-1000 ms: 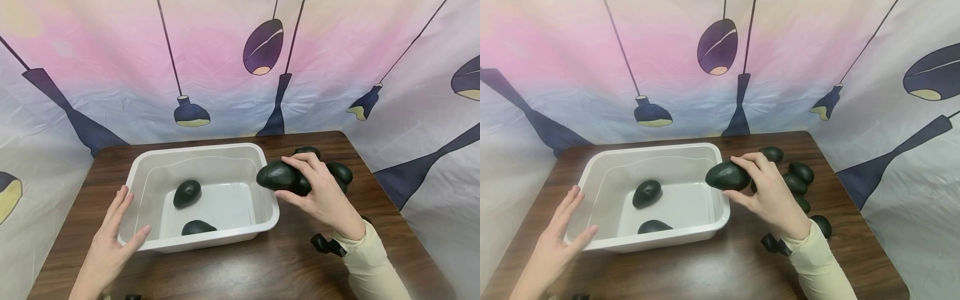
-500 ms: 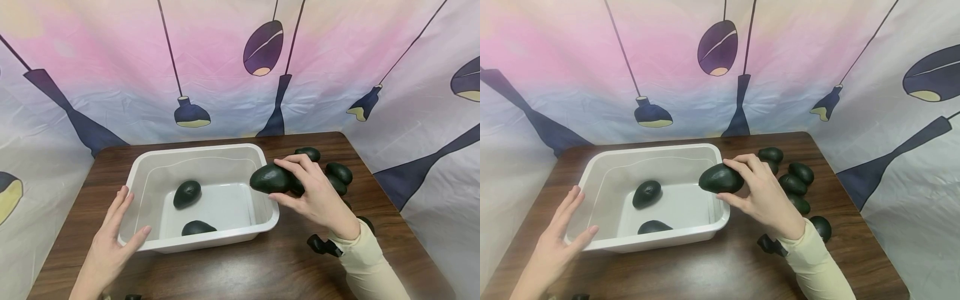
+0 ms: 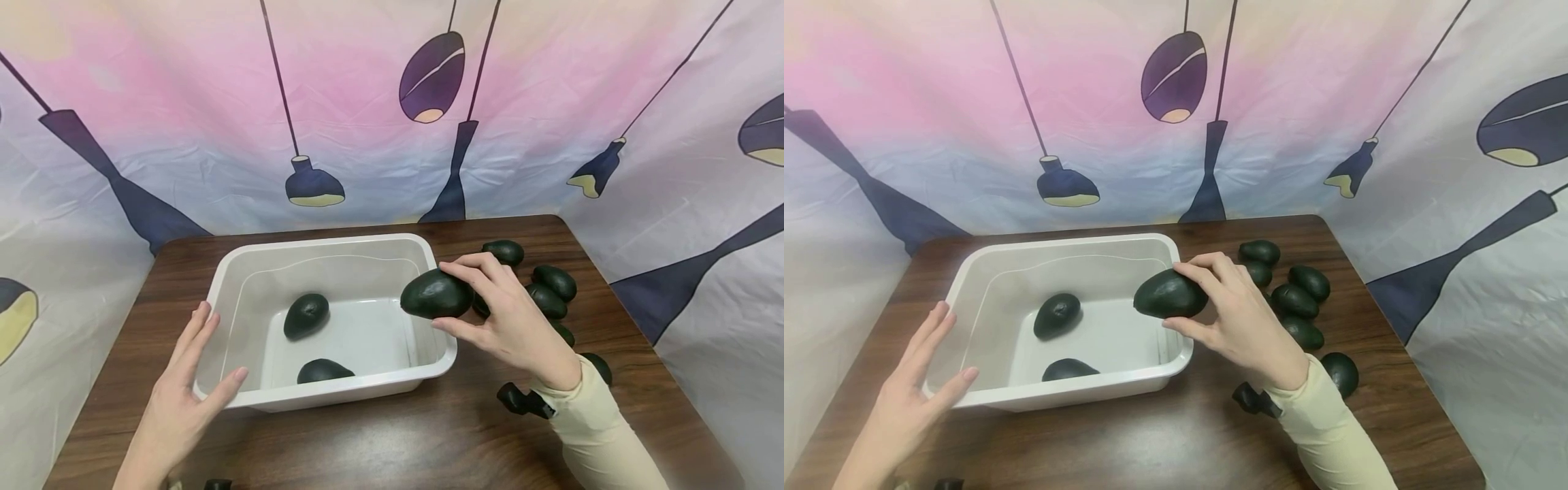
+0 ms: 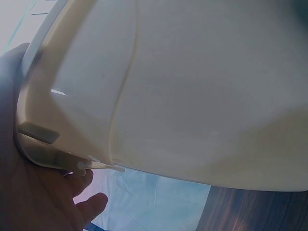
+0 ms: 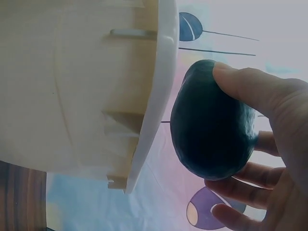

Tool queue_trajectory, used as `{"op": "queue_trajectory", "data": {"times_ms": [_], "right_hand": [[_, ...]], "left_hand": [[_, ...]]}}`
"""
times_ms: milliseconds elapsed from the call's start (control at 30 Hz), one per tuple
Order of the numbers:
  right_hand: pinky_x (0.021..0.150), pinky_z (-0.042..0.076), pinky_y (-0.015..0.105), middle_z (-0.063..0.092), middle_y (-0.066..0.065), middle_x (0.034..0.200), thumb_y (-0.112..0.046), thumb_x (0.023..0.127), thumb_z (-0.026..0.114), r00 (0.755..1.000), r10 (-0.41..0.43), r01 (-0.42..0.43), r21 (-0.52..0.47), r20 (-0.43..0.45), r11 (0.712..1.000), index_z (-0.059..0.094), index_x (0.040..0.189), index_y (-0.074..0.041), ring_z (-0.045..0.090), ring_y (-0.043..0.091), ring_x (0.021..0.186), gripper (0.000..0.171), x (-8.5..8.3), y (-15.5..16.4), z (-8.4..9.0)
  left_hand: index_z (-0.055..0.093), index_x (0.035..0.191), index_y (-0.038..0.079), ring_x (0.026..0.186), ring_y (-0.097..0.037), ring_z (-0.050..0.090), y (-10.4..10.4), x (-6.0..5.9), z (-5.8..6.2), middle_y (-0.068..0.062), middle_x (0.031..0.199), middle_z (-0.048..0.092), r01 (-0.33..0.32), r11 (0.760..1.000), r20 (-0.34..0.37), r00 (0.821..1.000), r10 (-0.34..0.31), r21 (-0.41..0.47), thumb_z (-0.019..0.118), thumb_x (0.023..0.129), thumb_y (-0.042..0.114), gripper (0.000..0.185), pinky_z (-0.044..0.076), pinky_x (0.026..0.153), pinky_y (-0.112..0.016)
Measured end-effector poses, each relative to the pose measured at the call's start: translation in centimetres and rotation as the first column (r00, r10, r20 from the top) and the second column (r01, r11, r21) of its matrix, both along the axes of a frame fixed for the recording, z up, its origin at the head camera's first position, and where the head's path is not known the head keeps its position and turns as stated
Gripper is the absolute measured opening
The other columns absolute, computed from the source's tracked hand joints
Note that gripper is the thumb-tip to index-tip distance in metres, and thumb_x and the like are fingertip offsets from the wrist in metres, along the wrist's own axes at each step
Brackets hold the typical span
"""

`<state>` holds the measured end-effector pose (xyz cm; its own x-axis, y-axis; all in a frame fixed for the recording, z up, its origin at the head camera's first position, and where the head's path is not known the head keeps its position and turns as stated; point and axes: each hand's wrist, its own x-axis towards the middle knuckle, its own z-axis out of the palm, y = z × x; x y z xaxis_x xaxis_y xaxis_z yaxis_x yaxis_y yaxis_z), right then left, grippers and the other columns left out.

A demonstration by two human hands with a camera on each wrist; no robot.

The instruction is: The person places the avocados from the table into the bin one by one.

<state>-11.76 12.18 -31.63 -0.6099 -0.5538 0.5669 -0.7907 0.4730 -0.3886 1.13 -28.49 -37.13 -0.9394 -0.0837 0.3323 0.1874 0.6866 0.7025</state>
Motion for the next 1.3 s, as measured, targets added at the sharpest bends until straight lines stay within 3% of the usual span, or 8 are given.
{"op": "queue_trajectory", "data": {"times_ms": [533,1300], "right_hand": [[0.089,0.041,0.036,0.051,-0.002,0.130,-0.041,0.075,0.083,1.000,0.004,-0.004,0.026,0.017,1.000,0.055,0.136,-0.019,0.049,0.016,0.113,0.070,0.0,-0.7,0.1],[0.089,0.039,0.038,0.051,-0.001,0.129,-0.044,0.077,0.081,0.999,0.042,-0.043,0.056,0.028,0.998,0.056,0.136,-0.018,0.050,0.017,0.110,0.069,0.2,-1.7,-0.3]], "left_hand": [[0.037,0.151,0.022,0.142,-0.003,0.023,0.0,-0.1,0.1,0.003,0.160,0.023,-0.009,1.000,0.005,1.000,0.009,0.011,0.078,0.080,0.005,0.084,0.017,0.100,-0.005],[0.037,0.151,0.022,0.142,-0.002,0.021,0.1,0.1,0.2,0.004,0.160,0.023,-0.013,1.000,0.016,1.000,0.013,0.000,0.077,0.081,0.007,0.083,0.017,0.099,-0.006]]}}
